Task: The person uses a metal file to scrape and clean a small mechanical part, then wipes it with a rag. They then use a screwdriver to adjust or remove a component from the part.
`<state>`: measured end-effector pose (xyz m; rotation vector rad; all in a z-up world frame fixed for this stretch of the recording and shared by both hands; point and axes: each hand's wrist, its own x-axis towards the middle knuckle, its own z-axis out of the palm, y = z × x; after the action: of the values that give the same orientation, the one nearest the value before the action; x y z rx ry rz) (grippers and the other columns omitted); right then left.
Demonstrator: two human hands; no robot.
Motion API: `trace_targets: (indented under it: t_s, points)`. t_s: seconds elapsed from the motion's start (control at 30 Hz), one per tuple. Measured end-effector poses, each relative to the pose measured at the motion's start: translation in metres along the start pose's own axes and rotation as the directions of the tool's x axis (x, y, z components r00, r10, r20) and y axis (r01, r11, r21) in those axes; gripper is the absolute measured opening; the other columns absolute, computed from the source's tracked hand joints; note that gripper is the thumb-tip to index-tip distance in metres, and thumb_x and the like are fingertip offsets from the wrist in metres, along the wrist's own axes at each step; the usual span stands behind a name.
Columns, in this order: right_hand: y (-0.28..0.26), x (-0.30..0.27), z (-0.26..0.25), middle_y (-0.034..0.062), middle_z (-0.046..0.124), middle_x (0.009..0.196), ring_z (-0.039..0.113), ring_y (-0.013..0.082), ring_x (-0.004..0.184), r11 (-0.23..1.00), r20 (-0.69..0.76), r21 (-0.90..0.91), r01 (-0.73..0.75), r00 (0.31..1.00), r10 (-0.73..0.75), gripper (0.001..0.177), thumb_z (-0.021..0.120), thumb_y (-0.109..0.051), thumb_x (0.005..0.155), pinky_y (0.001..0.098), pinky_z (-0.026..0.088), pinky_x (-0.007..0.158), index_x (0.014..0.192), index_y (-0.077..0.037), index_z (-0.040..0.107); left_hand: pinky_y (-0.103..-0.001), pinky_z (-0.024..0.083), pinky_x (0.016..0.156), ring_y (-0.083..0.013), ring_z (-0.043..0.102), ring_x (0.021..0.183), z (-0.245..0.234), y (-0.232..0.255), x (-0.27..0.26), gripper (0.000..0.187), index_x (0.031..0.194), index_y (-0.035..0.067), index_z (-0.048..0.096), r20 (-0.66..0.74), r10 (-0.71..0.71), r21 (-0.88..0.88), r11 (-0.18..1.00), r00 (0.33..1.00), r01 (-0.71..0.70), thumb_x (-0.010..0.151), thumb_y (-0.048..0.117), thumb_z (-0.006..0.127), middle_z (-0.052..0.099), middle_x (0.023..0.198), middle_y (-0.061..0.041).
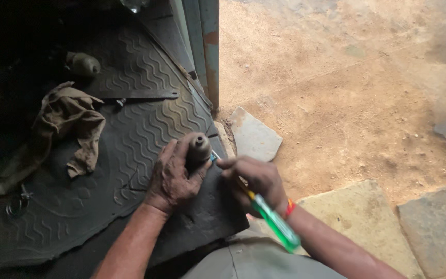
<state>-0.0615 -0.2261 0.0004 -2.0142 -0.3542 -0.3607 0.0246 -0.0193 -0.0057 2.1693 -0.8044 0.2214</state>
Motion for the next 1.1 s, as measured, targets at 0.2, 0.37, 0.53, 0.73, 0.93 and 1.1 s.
trace_targets:
  t_s: [0.2,0.37,0.53,0.73,0.93,1.1]
  points:
    - [-0.006,-0.014,-0.010,0.0120,0.077,0.101,0.081,0.0259,0.092,1.000,-0.023,0.013,0.011,1.000,-0.011,0.009,0.072,0.003,0.083,0.0293,0.062,0.072,0.086,-0.004,0.067,-0.044,0.057,0.088,-0.0388,0.069,0.103,0.000,-0.001,-0.003,0.050,0.131,0.010,0.057,0.005,-0.083,-0.097,0.992,0.997,0.083,0.087,0.021,0.079,0.068,0.112,-0.017]
    - [0.004,0.004,0.000,0.0145,0.078,0.108,0.078,0.0257,0.083,0.999,-0.008,0.028,0.037,0.999,-0.036,0.009,0.073,0.001,0.083,0.0308,0.061,0.071,0.087,-0.002,0.066,-0.045,0.055,0.088,-0.0408,0.067,0.103,0.000,0.001,-0.003,0.053,0.134,0.009,0.056,0.002,-0.049,-0.035,0.998,0.999,0.049,0.086,0.018,0.078,0.066,0.113,-0.019]
    - [-0.008,-0.019,-0.015,0.0129,0.078,0.107,0.079,0.0221,0.082,0.998,0.032,0.028,0.050,0.998,-0.051,0.011,0.069,0.003,0.083,0.0298,0.062,0.070,0.084,-0.007,0.067,-0.046,0.054,0.090,-0.0427,0.065,0.106,0.004,0.003,-0.008,0.054,0.135,0.008,0.055,-0.041,-0.053,-0.005,0.999,0.998,0.053,0.086,0.018,0.077,0.066,0.115,-0.019]
    - [0.018,0.007,-0.006,0.0137,0.077,0.114,0.079,0.0239,0.093,0.995,0.014,0.093,0.026,1.000,-0.027,0.006,0.071,0.002,0.089,0.0307,0.063,0.074,0.091,-0.003,0.067,-0.046,0.055,0.090,-0.0433,0.066,0.108,0.006,0.006,-0.009,0.055,0.136,0.007,0.053,-0.023,-0.070,0.008,0.997,0.997,0.070,0.088,0.019,0.076,0.065,0.118,-0.021]
    - [0.005,-0.023,-0.017,0.0136,0.077,0.114,0.079,0.0243,0.098,0.985,0.145,0.086,0.152,0.976,-0.163,0.009,0.075,-0.001,0.088,0.0311,0.063,0.080,0.093,-0.007,0.070,-0.046,0.054,0.089,-0.0440,0.066,0.107,0.006,0.009,-0.010,0.053,0.134,0.007,0.054,-0.060,-0.091,0.022,0.995,0.994,0.092,0.087,0.019,0.076,0.065,0.116,-0.021]
    - [-0.028,-0.002,-0.032,0.0125,0.080,0.104,0.082,0.0218,0.094,0.974,0.024,0.224,0.025,0.999,-0.031,0.012,0.073,0.000,0.088,0.0313,0.064,0.078,0.098,-0.004,0.069,-0.050,0.050,0.090,-0.0442,0.063,0.102,0.007,0.006,-0.005,0.055,0.133,0.008,0.054,-0.074,-0.055,0.067,0.996,0.996,0.060,0.086,0.024,0.077,0.065,0.112,-0.019]
